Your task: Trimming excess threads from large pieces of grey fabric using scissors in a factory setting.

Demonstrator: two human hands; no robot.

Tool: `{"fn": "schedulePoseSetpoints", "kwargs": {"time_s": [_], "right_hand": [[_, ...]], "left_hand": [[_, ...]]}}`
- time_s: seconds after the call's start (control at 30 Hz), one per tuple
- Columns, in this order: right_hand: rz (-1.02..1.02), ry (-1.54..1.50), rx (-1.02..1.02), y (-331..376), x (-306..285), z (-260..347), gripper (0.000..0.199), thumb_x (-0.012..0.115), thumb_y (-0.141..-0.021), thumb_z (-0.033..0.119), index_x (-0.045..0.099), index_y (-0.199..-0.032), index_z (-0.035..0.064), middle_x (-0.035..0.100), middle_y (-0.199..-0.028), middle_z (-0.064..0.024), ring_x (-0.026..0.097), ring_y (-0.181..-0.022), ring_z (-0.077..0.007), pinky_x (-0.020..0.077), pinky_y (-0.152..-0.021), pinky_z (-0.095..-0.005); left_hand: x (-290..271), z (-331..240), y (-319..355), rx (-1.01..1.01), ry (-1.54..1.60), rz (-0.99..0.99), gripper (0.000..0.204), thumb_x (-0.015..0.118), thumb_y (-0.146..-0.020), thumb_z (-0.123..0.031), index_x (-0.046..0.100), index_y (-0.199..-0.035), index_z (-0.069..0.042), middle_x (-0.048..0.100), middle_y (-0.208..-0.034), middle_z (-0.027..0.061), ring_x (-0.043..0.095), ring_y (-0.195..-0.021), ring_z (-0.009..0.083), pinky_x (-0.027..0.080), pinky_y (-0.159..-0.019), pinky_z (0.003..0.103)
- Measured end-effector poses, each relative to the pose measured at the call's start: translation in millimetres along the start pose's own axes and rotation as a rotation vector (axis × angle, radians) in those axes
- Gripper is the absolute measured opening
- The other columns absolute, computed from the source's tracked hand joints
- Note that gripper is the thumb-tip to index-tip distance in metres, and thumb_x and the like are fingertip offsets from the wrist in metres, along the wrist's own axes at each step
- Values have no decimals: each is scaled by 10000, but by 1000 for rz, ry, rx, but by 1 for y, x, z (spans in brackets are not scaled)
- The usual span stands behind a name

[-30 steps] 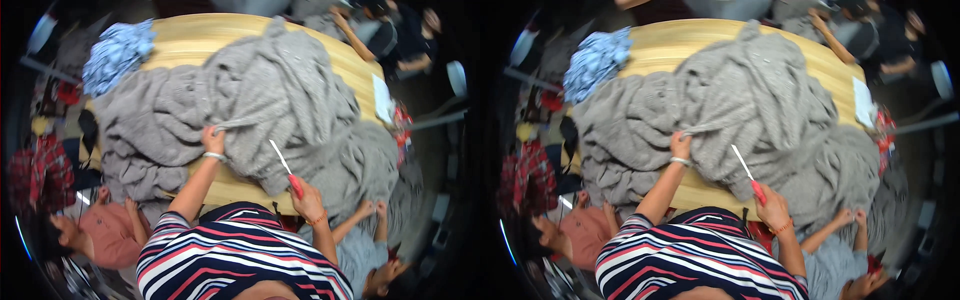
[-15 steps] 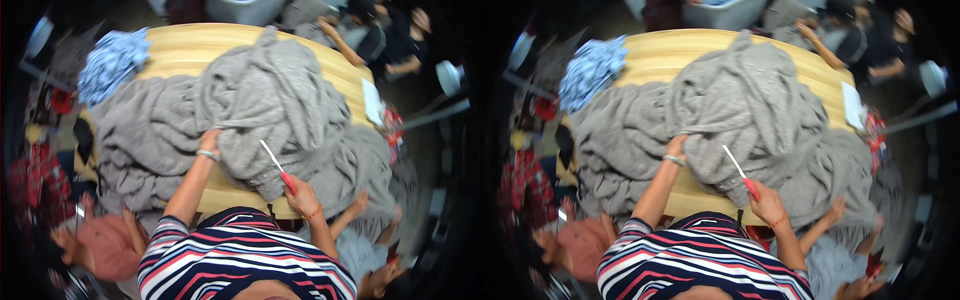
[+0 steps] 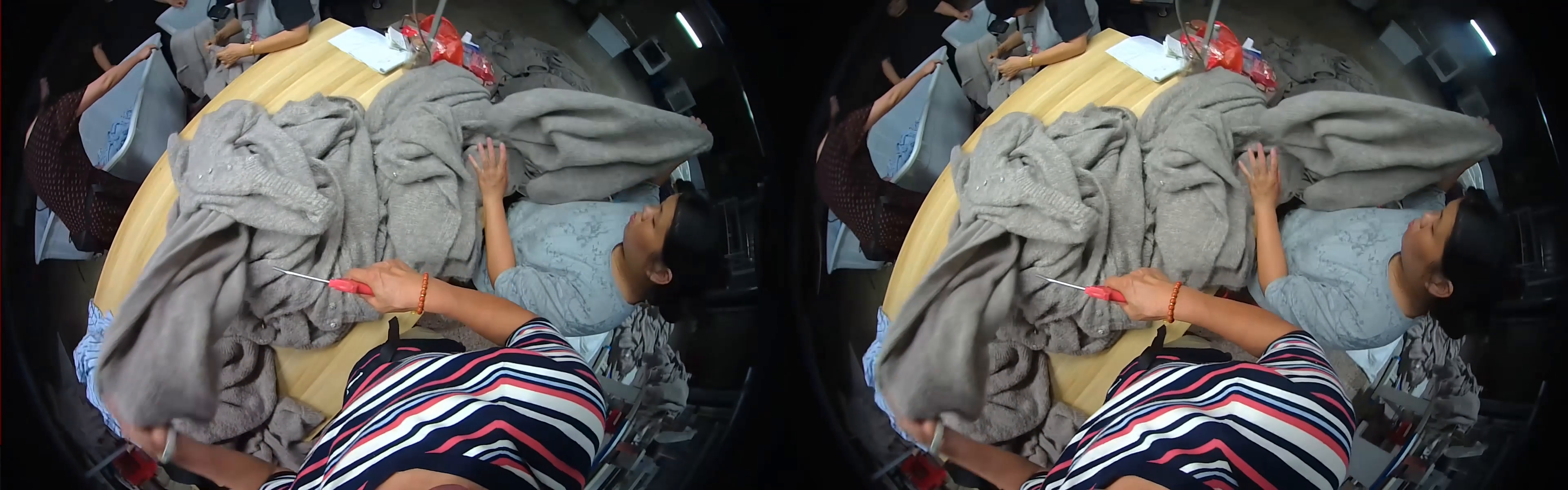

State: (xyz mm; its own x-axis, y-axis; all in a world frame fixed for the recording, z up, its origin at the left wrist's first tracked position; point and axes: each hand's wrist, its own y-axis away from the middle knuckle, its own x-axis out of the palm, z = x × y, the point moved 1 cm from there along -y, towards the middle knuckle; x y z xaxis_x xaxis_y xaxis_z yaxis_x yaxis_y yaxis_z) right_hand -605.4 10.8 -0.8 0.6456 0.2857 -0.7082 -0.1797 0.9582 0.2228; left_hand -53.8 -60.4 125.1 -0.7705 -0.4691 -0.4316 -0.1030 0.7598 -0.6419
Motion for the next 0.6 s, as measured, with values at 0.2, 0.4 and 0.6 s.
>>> {"fn": "schedulePoseSetpoints", "kwargs": {"time_s": [0.2, 0.4, 0.6], "right_hand": [[-10, -23, 11, 9, 8, -14, 245, 571, -843, 189, 594, -1081, 137, 678, -831, -194, 665, -824, -411, 508, -727, -515], [-75, -75, 21, 14, 6, -22, 284, 579, -857, 198, 602, -1136, 155, 684, -840, -182, 668, -815, -394, 512, -725, -511], [-399, -230, 163, 36, -26, -65, 381, 638, -864, 176, 616, -1242, 130, 686, -901, -176, 678, -828, -354, 540, -730, -408]], "left_hand": [[21, -93, 4, -423, 382, -3, 566, 554, -924, -330, 500, -1368, 16, 508, -1393, 234, 514, -1272, 349, 416, -1068, 460], [108, -210, 8, -686, 772, 247, 522, 531, -919, -264, 507, -1329, 58, 530, -1348, 251, 537, -1238, 362, 435, -1050, 462], [244, -325, 16, -1007, 1167, 534, 479, 507, -914, -198, 515, -1290, 101, 552, -1302, 269, 560, -1204, 375, 455, -1033, 463]]}}
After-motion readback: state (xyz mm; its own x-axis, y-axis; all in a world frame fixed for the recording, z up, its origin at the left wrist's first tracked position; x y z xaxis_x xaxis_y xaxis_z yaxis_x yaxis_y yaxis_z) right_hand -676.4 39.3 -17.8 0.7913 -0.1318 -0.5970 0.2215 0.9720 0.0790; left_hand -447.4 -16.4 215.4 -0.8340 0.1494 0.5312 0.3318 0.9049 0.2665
